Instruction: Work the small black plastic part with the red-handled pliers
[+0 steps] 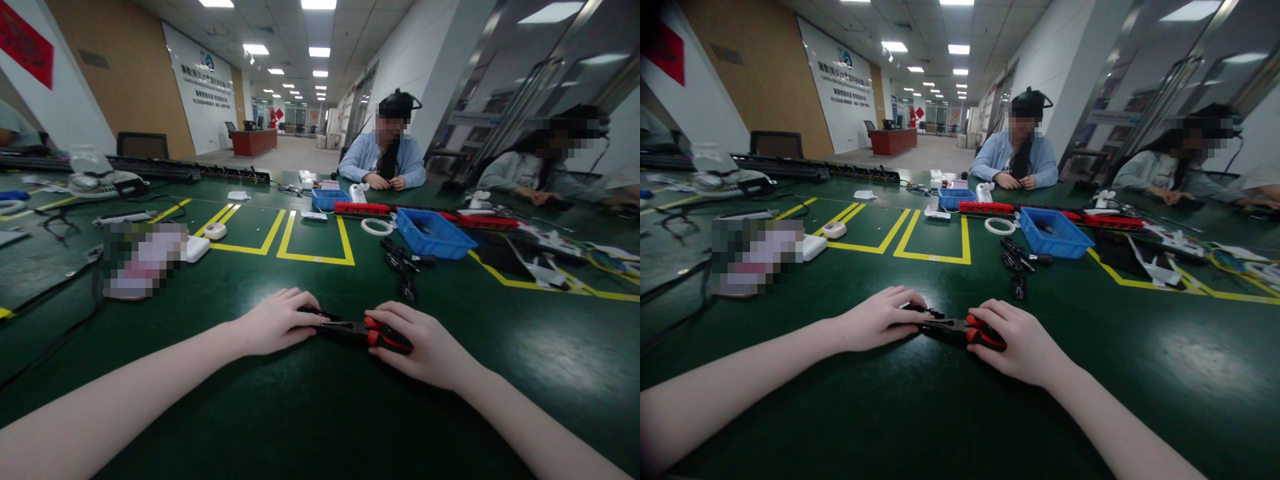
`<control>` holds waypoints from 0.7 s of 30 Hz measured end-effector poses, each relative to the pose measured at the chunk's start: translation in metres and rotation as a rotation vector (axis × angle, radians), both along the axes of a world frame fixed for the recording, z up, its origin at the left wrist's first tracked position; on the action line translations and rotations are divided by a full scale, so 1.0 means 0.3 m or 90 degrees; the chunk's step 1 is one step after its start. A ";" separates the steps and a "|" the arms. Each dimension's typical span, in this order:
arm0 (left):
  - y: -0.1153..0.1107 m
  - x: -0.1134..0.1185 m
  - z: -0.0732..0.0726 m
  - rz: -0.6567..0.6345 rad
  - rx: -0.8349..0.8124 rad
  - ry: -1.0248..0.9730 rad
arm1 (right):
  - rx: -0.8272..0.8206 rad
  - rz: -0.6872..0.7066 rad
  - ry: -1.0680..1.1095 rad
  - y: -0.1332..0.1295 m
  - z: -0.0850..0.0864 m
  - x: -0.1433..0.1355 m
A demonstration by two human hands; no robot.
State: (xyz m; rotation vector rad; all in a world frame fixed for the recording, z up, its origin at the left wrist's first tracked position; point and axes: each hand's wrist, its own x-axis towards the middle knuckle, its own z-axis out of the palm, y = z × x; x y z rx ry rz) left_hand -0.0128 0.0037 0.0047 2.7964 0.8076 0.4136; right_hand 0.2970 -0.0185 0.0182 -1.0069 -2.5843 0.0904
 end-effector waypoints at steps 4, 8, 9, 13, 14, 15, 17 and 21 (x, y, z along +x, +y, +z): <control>-0.001 -0.001 0.002 -0.002 0.000 -0.008 | 0.021 -0.002 0.007 -0.003 -0.004 -0.001; -0.002 -0.001 0.008 0.002 -0.006 -0.004 | 0.063 -0.007 0.005 -0.008 -0.011 -0.002; -0.002 -0.001 0.009 0.002 -0.006 -0.004 | 0.064 -0.009 0.005 -0.008 -0.013 -0.002; -0.003 0.000 0.008 0.001 0.003 -0.009 | 0.063 -0.008 0.006 -0.007 -0.010 -0.002; -0.003 0.000 0.008 0.000 0.005 -0.010 | 0.066 -0.006 0.004 -0.007 -0.007 -0.002; -0.003 0.000 0.007 -0.001 0.008 -0.011 | 0.068 -0.004 0.001 -0.007 -0.004 -0.001; -0.003 0.000 0.006 -0.003 0.010 -0.010 | 0.075 -0.002 -0.002 -0.008 0.004 -0.001; -0.003 0.003 0.006 -0.007 0.010 0.003 | 0.077 -0.001 -0.014 -0.012 0.017 -0.003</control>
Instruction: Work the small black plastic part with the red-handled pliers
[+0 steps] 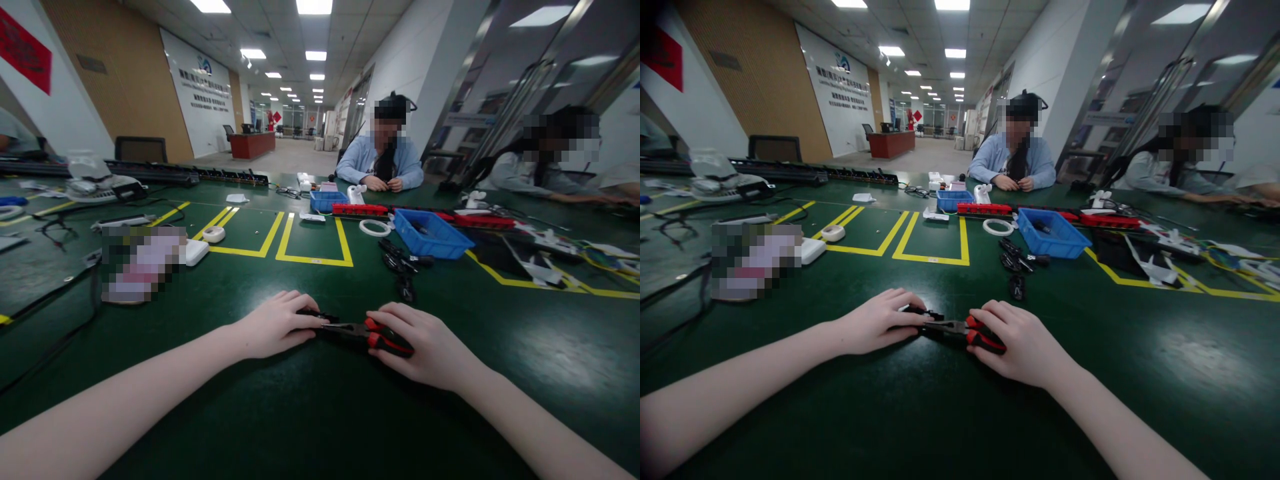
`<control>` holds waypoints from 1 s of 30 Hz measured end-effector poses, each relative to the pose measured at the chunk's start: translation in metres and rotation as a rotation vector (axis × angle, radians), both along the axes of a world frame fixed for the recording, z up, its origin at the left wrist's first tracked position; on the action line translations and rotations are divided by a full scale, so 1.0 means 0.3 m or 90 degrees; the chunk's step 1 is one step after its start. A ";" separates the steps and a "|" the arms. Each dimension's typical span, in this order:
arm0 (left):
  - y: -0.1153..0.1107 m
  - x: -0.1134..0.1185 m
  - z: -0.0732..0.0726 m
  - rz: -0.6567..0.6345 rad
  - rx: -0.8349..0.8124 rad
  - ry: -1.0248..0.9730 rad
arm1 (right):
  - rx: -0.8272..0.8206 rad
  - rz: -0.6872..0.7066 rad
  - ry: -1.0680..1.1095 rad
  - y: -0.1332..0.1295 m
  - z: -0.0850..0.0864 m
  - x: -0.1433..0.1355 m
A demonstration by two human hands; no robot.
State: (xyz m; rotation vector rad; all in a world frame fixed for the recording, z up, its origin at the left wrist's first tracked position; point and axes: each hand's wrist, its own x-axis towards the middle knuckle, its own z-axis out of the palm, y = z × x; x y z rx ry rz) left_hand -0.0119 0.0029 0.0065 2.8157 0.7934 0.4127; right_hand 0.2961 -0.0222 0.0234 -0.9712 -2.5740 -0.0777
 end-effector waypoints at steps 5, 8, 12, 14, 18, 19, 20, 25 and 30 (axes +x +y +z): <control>-0.003 0.006 0.004 0.011 -0.025 -0.025 | -0.019 -0.004 0.000 -0.001 0.006 0.000; -0.004 0.006 0.004 0.009 -0.027 -0.026 | -0.025 -0.008 0.004 -0.003 0.004 -0.003; -0.003 0.006 0.005 0.010 -0.028 -0.031 | -0.047 -0.015 0.012 -0.009 -0.017 -0.012; -0.003 0.007 0.006 0.013 -0.032 -0.034 | -0.056 -0.016 0.020 -0.012 -0.029 -0.017; -0.004 0.006 0.008 0.012 -0.040 -0.034 | -0.067 -0.014 0.019 -0.016 -0.030 -0.022; -0.005 0.006 0.009 0.011 -0.042 -0.034 | -0.068 -0.014 0.014 -0.016 -0.023 -0.022; -0.005 0.006 0.009 0.012 -0.045 -0.034 | -0.067 -0.013 0.007 -0.017 -0.015 -0.021; -0.008 0.010 0.007 0.011 -0.049 -0.027 | -0.033 -0.006 -0.022 -0.017 0.020 -0.013; -0.008 0.011 0.006 0.007 -0.051 -0.029 | -0.020 0.002 -0.022 -0.009 0.015 -0.001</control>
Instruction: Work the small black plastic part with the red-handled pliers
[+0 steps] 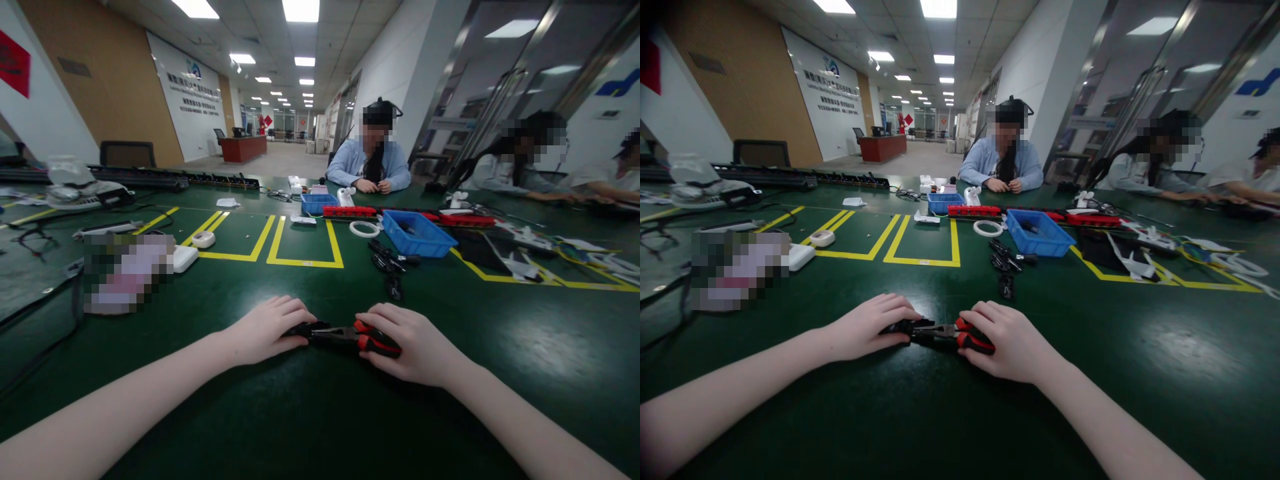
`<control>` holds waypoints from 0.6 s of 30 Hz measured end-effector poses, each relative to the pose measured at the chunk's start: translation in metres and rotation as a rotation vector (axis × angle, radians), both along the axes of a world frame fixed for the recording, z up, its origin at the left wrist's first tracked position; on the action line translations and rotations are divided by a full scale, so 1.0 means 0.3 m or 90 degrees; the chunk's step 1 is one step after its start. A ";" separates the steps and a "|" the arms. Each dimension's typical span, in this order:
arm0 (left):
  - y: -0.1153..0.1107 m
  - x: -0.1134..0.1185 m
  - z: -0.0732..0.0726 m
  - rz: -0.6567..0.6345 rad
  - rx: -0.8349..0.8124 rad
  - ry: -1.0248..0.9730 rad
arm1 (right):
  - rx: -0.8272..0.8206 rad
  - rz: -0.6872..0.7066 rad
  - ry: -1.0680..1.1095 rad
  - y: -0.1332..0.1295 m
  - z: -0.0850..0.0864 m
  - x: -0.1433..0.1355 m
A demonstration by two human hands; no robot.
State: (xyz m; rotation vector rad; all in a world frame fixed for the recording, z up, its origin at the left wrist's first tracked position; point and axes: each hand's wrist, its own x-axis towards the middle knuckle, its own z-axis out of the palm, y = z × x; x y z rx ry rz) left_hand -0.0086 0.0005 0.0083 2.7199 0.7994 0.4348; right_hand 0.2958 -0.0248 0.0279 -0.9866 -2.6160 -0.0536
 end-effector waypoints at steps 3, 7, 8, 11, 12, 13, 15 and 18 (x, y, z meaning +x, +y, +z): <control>0.000 0.000 0.002 -0.001 -0.004 -0.001 | 0.013 0.007 -0.005 0.006 -0.007 0.006; 0.000 -0.001 0.003 -0.003 0.001 -0.005 | 0.033 0.011 -0.012 0.007 -0.005 0.007; -0.001 -0.002 0.003 -0.003 0.003 -0.008 | 0.036 0.011 -0.013 0.007 -0.004 0.006; -0.001 -0.003 0.001 -0.008 0.007 -0.017 | 0.038 0.009 -0.018 0.005 -0.001 0.006; -0.001 -0.003 0.000 -0.009 0.008 -0.017 | 0.038 0.007 -0.020 0.005 -0.002 0.007; 0.000 -0.003 -0.001 -0.009 0.007 -0.015 | 0.037 0.005 -0.023 0.005 -0.003 0.007; 0.000 -0.003 -0.002 -0.009 0.006 -0.010 | 0.033 0.001 -0.030 0.006 -0.007 0.007; 0.001 -0.001 -0.003 -0.008 0.007 -0.007 | 0.024 0.000 -0.034 0.006 -0.012 0.005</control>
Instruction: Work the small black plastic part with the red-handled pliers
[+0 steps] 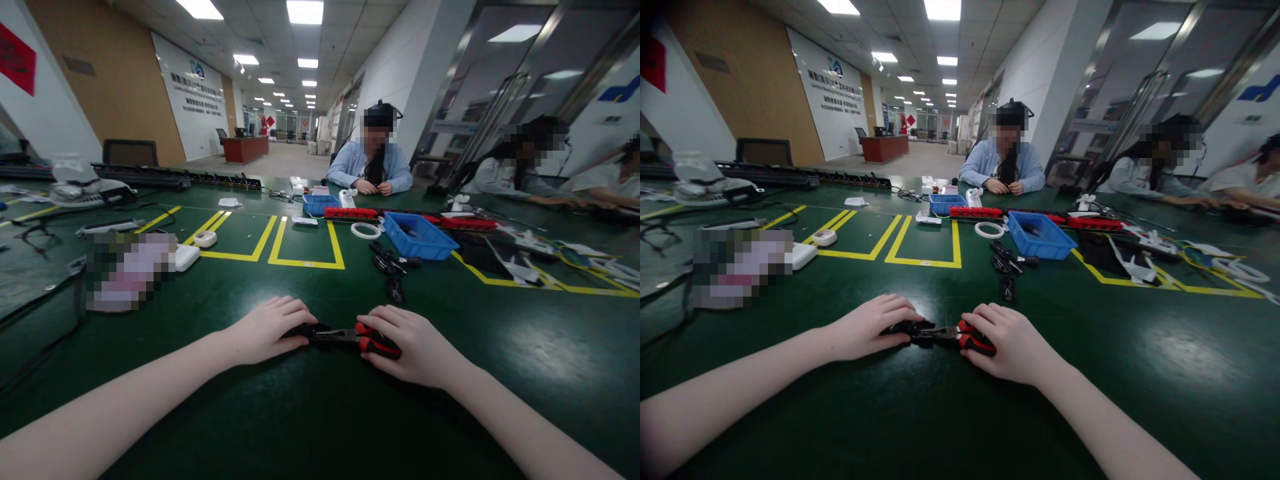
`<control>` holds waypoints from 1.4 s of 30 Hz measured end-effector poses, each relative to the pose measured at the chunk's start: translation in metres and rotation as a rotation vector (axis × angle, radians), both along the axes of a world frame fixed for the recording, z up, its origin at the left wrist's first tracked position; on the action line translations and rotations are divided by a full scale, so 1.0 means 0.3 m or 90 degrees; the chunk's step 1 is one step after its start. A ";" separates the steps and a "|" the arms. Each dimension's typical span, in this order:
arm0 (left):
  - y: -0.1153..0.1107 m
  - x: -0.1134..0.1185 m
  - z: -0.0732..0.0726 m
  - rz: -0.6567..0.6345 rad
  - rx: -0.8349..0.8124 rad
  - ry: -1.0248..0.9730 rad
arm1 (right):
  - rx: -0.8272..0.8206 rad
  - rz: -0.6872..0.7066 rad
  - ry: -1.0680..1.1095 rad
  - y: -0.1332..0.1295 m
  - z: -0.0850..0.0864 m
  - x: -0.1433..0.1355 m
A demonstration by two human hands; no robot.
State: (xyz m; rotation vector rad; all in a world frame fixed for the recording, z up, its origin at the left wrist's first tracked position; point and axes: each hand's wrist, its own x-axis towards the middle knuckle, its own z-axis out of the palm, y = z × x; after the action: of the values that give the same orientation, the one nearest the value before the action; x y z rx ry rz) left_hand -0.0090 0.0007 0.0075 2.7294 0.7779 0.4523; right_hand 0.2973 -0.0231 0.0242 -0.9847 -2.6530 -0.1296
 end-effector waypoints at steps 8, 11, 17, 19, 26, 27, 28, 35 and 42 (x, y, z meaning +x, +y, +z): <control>0.000 -0.002 0.001 0.006 -0.002 0.002 | -0.008 -0.001 0.018 0.002 0.000 0.001; 0.000 -0.002 -0.001 0.005 0.005 -0.002 | -0.008 -0.002 0.021 0.002 -0.001 0.002; -0.003 0.000 0.003 0.009 0.002 0.004 | 0.022 -0.007 0.019 0.003 -0.002 0.000; -0.004 0.000 0.005 0.011 0.000 0.006 | 0.031 -0.009 0.020 0.004 0.000 0.000; -0.002 -0.003 0.004 0.007 -0.001 0.003 | 0.042 -0.013 0.019 -0.001 0.009 -0.001; -0.002 -0.003 0.003 0.006 0.000 0.003 | 0.045 -0.013 0.019 -0.001 0.009 -0.001; -0.002 -0.003 0.003 0.007 0.000 0.003 | 0.048 -0.011 0.019 0.000 0.008 -0.001; -0.003 -0.001 0.006 0.005 -0.002 0.000 | 0.044 -0.016 0.018 -0.002 0.011 -0.002; -0.002 0.001 0.006 0.006 -0.007 0.002 | 0.014 -0.019 0.024 -0.003 0.011 -0.004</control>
State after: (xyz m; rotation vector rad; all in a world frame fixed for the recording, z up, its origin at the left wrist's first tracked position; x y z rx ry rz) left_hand -0.0088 0.0000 0.0093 2.7175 0.7911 0.4444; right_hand 0.2962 -0.0239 0.0274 -1.0097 -2.5981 -0.1447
